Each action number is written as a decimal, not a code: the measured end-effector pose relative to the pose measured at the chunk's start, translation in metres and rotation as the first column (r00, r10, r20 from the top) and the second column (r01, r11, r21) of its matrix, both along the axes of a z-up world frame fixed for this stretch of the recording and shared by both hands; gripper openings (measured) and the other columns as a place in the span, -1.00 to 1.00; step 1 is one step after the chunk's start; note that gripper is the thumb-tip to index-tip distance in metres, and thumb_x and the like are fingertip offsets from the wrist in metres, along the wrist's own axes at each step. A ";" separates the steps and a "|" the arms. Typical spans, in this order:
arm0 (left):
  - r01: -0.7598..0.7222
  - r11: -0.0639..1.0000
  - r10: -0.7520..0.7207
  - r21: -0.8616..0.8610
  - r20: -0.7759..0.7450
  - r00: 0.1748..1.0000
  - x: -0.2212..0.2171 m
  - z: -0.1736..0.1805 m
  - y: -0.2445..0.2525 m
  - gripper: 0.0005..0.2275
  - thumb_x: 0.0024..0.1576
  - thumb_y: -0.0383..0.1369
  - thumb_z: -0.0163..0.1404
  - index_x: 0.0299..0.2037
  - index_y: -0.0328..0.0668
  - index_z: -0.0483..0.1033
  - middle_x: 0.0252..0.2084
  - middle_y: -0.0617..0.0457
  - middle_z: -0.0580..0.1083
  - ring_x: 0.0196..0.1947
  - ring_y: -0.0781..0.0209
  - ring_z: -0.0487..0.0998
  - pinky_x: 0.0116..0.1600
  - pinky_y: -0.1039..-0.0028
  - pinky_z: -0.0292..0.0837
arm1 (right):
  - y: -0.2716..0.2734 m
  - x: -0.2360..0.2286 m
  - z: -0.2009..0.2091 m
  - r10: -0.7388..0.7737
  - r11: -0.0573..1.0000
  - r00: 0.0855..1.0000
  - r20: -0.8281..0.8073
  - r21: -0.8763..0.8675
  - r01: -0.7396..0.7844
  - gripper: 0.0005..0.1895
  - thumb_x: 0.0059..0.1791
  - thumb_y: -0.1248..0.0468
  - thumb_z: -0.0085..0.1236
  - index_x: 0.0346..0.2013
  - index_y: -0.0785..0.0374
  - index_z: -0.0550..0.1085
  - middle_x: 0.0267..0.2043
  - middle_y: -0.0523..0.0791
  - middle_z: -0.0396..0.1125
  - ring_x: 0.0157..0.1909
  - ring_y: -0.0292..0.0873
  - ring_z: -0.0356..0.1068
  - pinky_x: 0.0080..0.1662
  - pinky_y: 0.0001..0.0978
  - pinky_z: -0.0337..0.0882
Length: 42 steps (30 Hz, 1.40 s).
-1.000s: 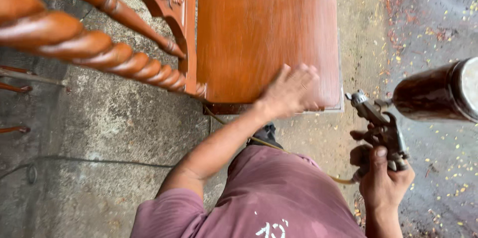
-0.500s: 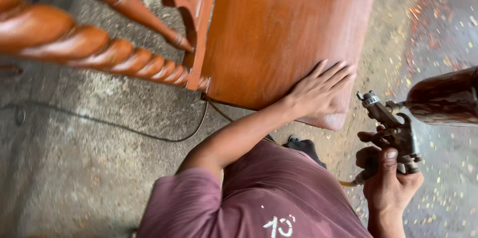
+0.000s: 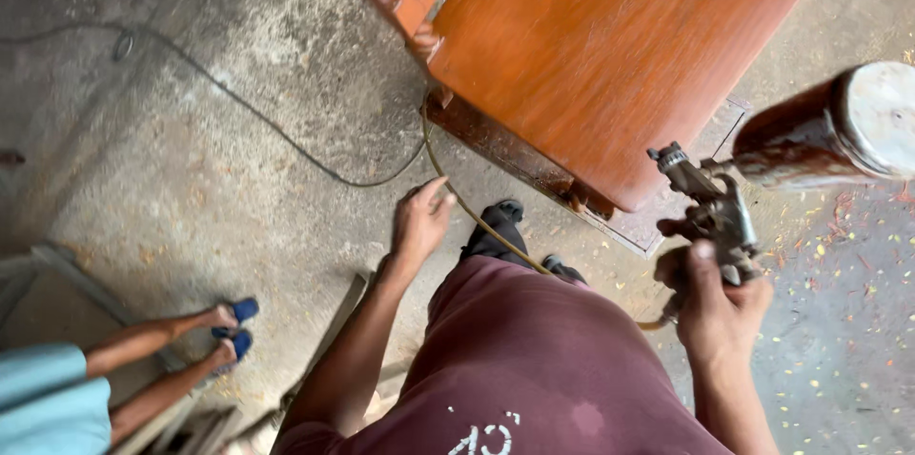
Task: The person wipes a wooden chair with a cloth, then uses a spray gun to apply finish to the chair's seat, back, and legs. The chair is rotated to access different sides during spraying.
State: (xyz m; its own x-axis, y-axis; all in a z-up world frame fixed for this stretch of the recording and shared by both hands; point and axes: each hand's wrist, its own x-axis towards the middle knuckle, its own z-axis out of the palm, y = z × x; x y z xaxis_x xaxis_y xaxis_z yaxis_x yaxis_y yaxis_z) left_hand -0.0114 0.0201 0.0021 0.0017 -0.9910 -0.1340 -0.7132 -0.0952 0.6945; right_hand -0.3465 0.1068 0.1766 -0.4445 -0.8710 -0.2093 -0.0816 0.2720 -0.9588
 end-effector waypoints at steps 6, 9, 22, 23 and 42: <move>0.114 0.993 -0.023 0.028 -0.904 0.427 -0.112 0.032 0.064 -0.48 0.17 -0.36 0.19 0.35 -0.22 0.34 0.04 -0.15 0.56 0.02 0.09 0.63 0.10 0.22 0.66 | -0.011 0.013 0.016 0.296 0.955 0.948 0.115 -0.023 -0.296 -0.71 0.16 0.29 -0.07 0.12 0.31 0.49 -0.36 -0.15 0.45 -0.44 -0.42 0.16 -0.37 -0.60 0.15; 0.197 0.979 0.020 0.058 -0.981 0.190 -0.138 0.043 0.083 -0.65 0.24 -0.44 0.12 0.23 -0.25 0.45 0.11 -0.07 0.53 0.01 0.13 0.62 0.14 0.28 0.62 | -0.011 0.030 0.020 0.404 0.914 0.910 0.098 -0.087 -0.396 -0.72 0.19 0.29 -0.04 0.11 0.37 0.51 -0.36 -0.13 0.41 -0.39 -0.39 0.22 -0.31 -0.58 0.20; 0.314 0.939 0.265 0.141 -0.878 -0.399 -0.122 0.035 0.130 -0.75 0.27 -0.50 0.11 0.14 -0.25 0.50 -0.05 0.05 0.53 -0.06 0.25 0.53 0.08 0.38 0.49 | 0.015 0.128 0.015 0.357 0.924 0.889 0.286 -0.248 -0.291 -0.66 0.21 0.20 -0.06 0.11 0.44 0.42 -0.18 -0.08 0.45 -0.32 -0.31 0.39 -0.32 -0.51 0.40; 0.311 0.940 0.269 0.141 -0.868 -0.418 -0.119 0.031 0.135 -0.74 0.26 -0.53 0.13 0.15 -0.25 0.50 -0.06 0.05 0.52 -0.09 0.26 0.52 0.05 0.41 0.47 | 0.020 0.134 0.011 0.341 0.928 0.902 0.266 -0.250 -0.277 -0.67 0.21 0.20 -0.06 0.10 0.42 0.42 -0.22 -0.08 0.44 -0.36 -0.32 0.37 -0.37 -0.51 0.37; -0.154 0.857 0.495 0.493 -0.868 -0.024 0.001 0.070 0.117 -0.69 0.20 -0.33 0.05 0.09 -0.26 0.33 0.03 -0.09 0.43 0.04 0.06 0.48 0.06 0.03 0.45 | -0.009 0.152 -0.041 0.782 0.241 0.120 -0.612 0.119 -0.963 -0.56 -0.08 0.34 0.29 0.11 0.24 0.54 0.11 0.09 0.44 0.07 0.12 0.48 0.07 -0.14 0.50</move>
State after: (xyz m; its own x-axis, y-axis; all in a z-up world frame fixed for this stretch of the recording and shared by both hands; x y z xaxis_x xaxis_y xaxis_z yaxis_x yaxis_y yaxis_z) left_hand -0.0101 0.1370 0.0723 0.0199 -0.8674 -0.4971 0.7176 -0.3339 0.6113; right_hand -0.1940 0.0981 0.1353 0.7354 -0.6777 0.0045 -0.5025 -0.5498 -0.6673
